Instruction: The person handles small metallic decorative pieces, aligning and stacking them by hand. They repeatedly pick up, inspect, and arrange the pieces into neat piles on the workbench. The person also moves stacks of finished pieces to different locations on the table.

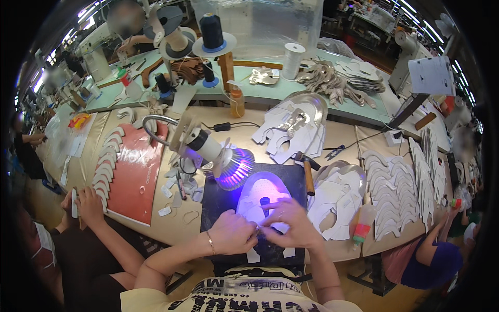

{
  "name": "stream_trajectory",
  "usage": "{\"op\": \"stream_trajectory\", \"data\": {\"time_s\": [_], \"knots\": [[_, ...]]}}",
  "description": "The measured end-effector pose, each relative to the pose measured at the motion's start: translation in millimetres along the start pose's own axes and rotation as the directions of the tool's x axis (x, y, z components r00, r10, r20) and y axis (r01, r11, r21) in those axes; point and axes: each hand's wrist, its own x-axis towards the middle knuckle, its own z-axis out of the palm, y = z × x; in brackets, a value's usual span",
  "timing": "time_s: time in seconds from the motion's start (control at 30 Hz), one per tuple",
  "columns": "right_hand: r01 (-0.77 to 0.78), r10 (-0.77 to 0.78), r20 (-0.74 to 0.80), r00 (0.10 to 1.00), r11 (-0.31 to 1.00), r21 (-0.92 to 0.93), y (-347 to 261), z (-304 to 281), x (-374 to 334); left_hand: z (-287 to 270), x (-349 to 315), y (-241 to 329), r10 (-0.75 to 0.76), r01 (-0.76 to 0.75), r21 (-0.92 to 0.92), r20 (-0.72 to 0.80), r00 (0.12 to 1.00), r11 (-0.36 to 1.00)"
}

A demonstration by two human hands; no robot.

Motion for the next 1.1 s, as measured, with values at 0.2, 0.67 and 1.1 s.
{"op": "stream_trajectory", "data": {"time_s": [0.2,0.67,1.1], "knots": [[0.052,-0.059,-0.149,0.987,0.997,-0.051,-17,6,6,9,-27,-17,-0.056,0.0,-0.381,-0.138,0.989,0.925],[-0.354,0.48,-0.316,0.819,0.854,0.381,-17,62,8,53,-60,-64,-0.219,-0.379,-0.88,-0.325,0.92,-0.287],[-0.316,0.424,-0.106,0.899,0.798,0.513,-16,9,-11,36,-7,-14,-0.293,-0.209,-0.765,-0.461,0.837,0.609]]}}
